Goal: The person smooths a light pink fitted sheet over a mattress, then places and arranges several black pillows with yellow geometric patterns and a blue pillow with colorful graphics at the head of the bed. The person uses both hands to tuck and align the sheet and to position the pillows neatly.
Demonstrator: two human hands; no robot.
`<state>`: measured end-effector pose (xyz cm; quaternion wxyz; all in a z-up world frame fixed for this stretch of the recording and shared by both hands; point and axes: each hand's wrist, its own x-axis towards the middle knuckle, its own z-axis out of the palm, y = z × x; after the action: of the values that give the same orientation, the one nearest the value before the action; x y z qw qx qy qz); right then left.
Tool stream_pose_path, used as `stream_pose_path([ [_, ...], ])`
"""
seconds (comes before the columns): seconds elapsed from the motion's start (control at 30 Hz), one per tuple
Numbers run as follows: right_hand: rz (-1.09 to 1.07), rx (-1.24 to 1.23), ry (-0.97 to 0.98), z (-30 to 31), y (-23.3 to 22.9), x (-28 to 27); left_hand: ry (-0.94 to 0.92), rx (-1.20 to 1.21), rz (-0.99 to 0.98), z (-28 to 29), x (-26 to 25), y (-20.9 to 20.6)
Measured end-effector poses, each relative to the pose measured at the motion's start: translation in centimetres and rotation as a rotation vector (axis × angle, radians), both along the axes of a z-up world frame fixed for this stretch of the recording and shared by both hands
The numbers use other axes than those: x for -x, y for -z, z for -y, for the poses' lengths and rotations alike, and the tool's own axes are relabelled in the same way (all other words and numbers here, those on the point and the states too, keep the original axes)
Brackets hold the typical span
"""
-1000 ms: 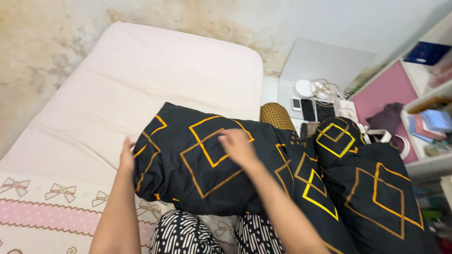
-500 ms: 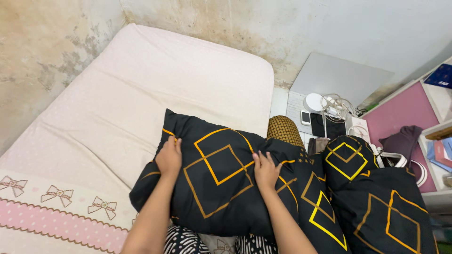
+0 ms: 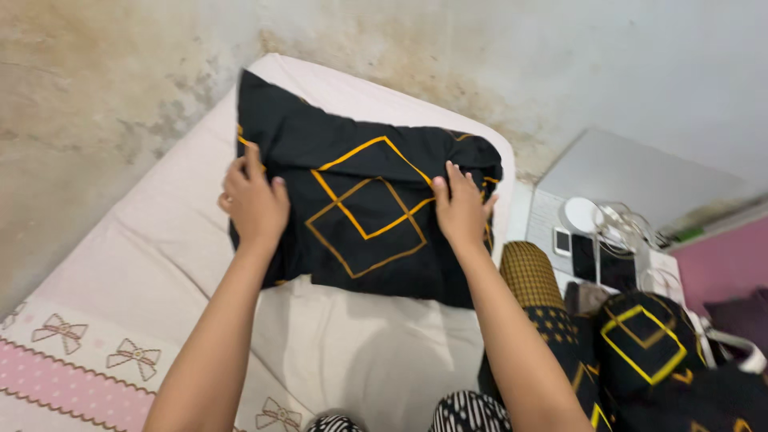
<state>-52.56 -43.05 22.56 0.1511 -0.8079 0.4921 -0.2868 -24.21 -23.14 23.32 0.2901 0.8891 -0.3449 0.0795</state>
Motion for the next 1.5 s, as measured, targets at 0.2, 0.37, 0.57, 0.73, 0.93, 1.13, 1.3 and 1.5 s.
stream_pose_path([
  [0.2,-0.521,-0.127,-0.246,0.9,11.3,-6.2,0.225,-0.522,-0.027,0.3,-2.0,10.3],
  [0.37,-0.395,0.213,-0.229,0.3,17.4,-4.8,0.142,-0.538,-0.174,-2.8,-1.1,17.2],
  [0.57,-0.336,0.194,-0.282,1.7,15.1,-6.3,0.046,-0.546,-0.308,-2.2,-1.4,16.3],
  [0.73,-0.305,0.2,-0.298,7.4,11.7,-5.9,-0.199,-0.338,-0.432,-0.5,-0.3,14.0],
  [0.93,-0.287,0.134,-0.289,11.1,13.5,-5.8,-0.535,-0.206,-0.629,1.8,-0.2,12.1],
  [1.13,-0.022,0.215,-0.232,12.9,16.0,-8.1,-0.47,-0.079,-0.534,6.6,-1.7,11.7],
  [1.3,0.337,0.15,-0.196,17.1,11.8,-11.7,-0.371,0.23,-0.08,11.3,-5.4,10.6],
  [1.5,0.572,0.24,-0.247,24.9,5.6,-23.6,-0.327,0.358,0.202,18.5,-18.1,6.7],
])
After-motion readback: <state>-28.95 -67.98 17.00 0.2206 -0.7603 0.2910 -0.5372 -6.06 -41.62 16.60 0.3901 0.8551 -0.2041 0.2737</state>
